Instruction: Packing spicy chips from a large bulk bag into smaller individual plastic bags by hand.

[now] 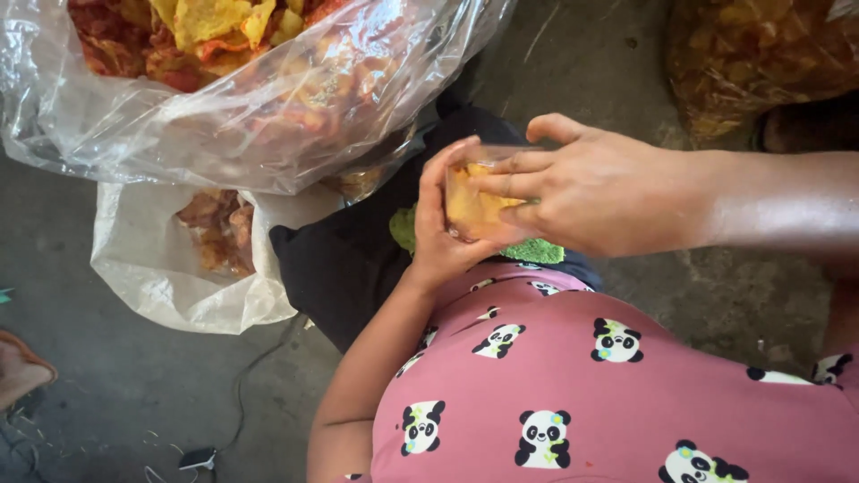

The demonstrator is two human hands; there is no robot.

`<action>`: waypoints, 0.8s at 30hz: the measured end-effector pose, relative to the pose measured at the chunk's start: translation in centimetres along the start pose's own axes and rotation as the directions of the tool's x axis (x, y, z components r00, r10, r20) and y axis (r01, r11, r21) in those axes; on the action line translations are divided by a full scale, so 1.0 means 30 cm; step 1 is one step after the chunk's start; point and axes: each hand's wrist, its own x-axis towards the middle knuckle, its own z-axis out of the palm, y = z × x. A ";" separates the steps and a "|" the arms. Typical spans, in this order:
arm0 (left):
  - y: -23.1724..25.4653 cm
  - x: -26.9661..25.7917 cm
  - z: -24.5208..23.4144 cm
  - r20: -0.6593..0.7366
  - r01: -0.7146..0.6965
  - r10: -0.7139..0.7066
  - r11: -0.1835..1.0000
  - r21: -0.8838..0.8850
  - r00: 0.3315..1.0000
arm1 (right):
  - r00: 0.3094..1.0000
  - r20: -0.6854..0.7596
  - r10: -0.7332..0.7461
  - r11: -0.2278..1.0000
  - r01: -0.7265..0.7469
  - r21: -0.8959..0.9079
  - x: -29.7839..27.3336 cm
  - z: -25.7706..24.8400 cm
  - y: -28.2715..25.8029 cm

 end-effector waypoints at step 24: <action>0.153 0.201 -0.038 0.221 0.102 -0.232 0.873 0.476 0.947 | 0.917 -0.392 -0.068 0.937 0.193 0.290 0.068 -0.082 0.078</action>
